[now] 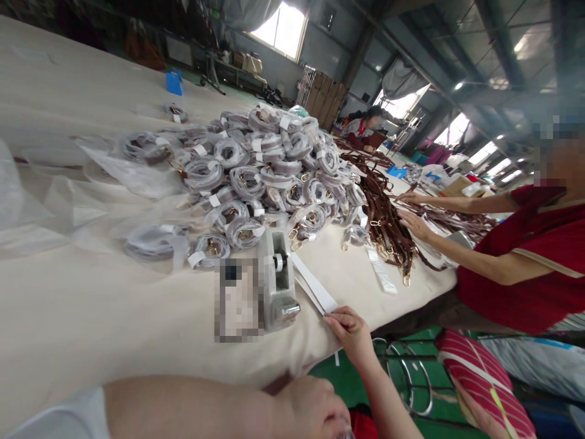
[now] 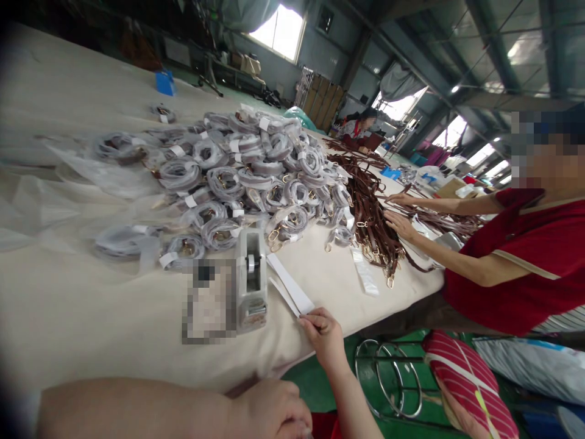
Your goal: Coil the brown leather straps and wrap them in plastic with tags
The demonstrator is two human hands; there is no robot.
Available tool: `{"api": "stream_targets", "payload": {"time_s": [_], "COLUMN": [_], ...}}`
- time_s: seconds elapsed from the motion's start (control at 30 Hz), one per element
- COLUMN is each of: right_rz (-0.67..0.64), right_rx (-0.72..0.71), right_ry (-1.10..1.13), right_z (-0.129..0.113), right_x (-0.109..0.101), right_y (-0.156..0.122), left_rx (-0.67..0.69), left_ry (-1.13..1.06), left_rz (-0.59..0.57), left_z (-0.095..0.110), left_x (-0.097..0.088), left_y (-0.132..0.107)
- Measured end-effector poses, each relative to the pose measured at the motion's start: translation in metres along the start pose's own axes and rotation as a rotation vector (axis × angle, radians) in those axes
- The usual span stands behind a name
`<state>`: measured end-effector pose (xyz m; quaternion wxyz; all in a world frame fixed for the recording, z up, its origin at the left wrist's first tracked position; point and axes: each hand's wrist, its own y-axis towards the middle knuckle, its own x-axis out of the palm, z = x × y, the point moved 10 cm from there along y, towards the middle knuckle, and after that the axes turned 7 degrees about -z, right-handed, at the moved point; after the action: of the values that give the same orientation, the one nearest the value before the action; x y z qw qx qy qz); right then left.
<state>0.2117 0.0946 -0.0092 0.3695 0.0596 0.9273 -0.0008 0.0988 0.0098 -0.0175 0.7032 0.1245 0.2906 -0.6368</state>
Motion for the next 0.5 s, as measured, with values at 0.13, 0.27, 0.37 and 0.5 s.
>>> {"api": "stream_targets", "payload": {"time_s": [0.13,0.27,0.37,0.5], "right_rz": [-0.005,-0.002,0.056,0.229], "right_rx": [-0.006,-0.021,-0.019,0.041], "right_ry": [-0.021,-0.099,-0.212,-0.339], "right_z": [-0.001,-0.012,-0.025,-0.039], "right_x": [-0.001,0.002,0.001,-0.034], "right_y": [-0.001,-0.001,0.001,-0.004], "left_rx": [0.021,0.021,0.040,0.050], "left_ry": [0.013,0.028,0.066,0.020], "left_rz": [0.018,0.019,-0.007,-0.013], "left_z": [-0.001,-0.001,0.002,0.004], "left_x": [0.000,-0.001,0.001,0.001], "left_y": [0.002,0.001,0.000,-0.002]}}
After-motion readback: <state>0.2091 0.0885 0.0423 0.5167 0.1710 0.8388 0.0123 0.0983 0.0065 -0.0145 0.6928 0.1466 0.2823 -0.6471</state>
